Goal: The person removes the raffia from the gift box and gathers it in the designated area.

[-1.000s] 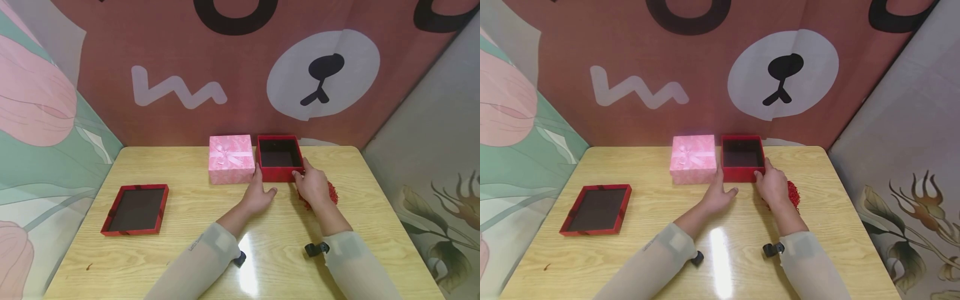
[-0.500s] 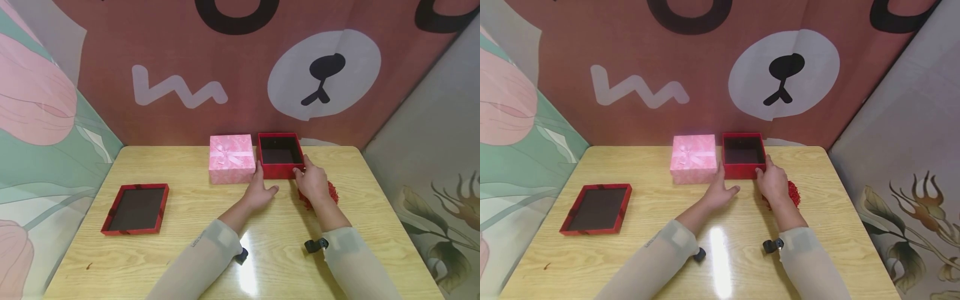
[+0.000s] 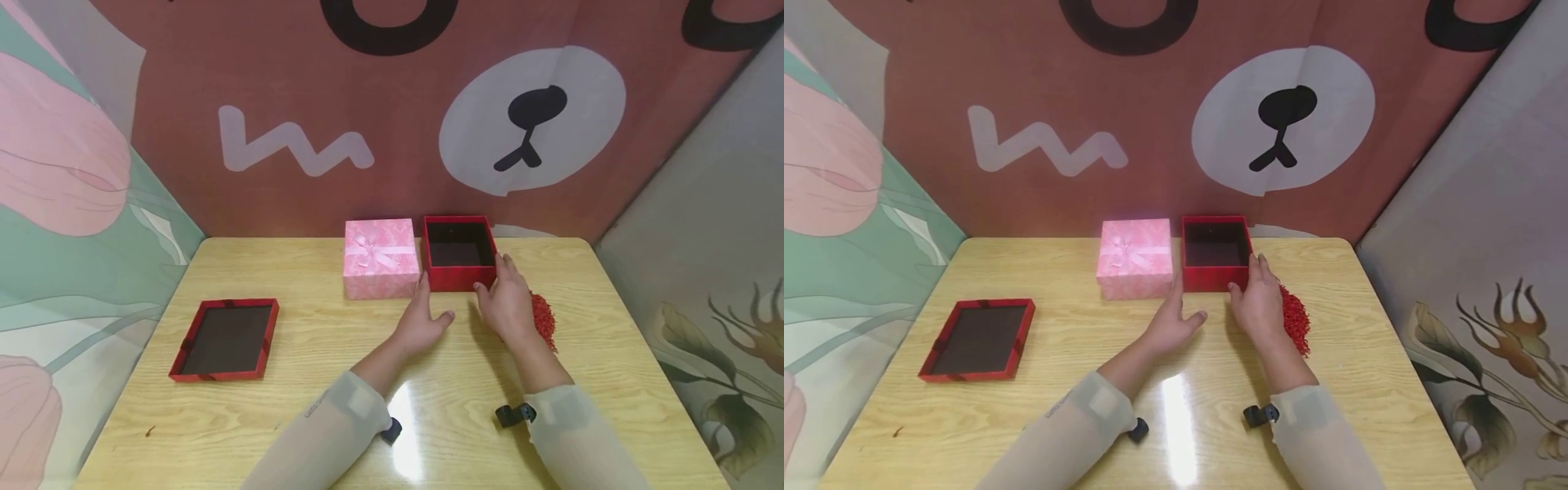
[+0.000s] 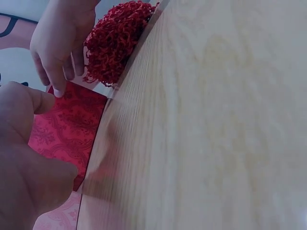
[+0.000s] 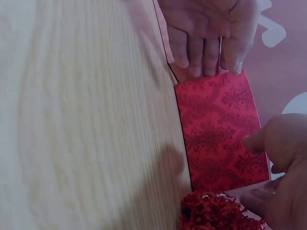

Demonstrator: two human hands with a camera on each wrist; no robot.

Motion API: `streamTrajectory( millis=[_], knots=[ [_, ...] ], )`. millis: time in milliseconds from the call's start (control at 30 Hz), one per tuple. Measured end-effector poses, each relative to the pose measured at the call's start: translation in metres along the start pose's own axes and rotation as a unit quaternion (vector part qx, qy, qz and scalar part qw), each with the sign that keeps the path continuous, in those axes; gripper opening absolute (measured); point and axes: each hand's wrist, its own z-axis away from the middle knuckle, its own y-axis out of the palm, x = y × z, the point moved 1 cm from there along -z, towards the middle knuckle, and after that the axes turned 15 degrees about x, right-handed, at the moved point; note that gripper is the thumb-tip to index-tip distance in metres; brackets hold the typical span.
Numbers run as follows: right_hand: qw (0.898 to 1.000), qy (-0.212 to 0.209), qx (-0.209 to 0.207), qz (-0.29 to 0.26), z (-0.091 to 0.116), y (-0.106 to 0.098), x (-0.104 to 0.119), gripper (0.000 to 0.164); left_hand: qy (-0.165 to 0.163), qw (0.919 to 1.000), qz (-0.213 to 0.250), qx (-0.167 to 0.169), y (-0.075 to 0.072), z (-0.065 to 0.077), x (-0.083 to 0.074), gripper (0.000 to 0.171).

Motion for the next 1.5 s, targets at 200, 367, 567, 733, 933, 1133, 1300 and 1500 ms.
streamTrajectory(
  millis=[200, 367, 567, 733, 933, 1133, 1300, 1500],
  knots=[
    [0.999, -0.022, -0.042, -0.027, 0.001, 0.003, 0.008, 0.084, 0.019, 0.9995, -0.007, -0.025, -0.008, 0.009, -0.002, 0.091],
    [0.996, -0.038, -0.056, -0.06, 0.002, 0.006, 0.017, 0.085, 0.058, 0.9965, 0.036, -0.047, -0.017, 0.017, -0.005, 0.082],
    [0.993, -0.05, -0.053, -0.088, 0.002, 0.012, 0.029, 0.073, 0.1, 0.9878, 0.1, -0.066, -0.03, 0.028, -0.009, 0.061],
    [0.991, -0.074, -0.055, -0.097, 0.001, 0.019, 0.04, 0.064, 0.108, 0.9836, 0.088, -0.115, -0.047, 0.042, -0.009, 0.034],
    [0.99, -0.083, -0.038, -0.106, 0.001, 0.027, 0.051, 0.059, 0.096, 0.9767, 0.09, -0.17, -0.065, 0.052, 0.004, 0.018],
    [0.99, -0.08, -0.014, -0.111, 0.007, 0.038, 0.055, 0.053, 0.058, 0.9711, 0.12, -0.198, -0.074, 0.063, 0.019, 0.015],
    [0.989, -0.081, 0.001, -0.121, 0.017, 0.047, 0.057, 0.051, 0.025, 0.959, 0.151, -0.238, -0.076, 0.072, 0.033, 0.007],
    [0.983, -0.097, 0.006, -0.152, 0.021, 0.054, 0.061, 0.049, 0.013, 0.9325, 0.179, -0.314, -0.083, 0.077, 0.045, 0.007]
  ],
)
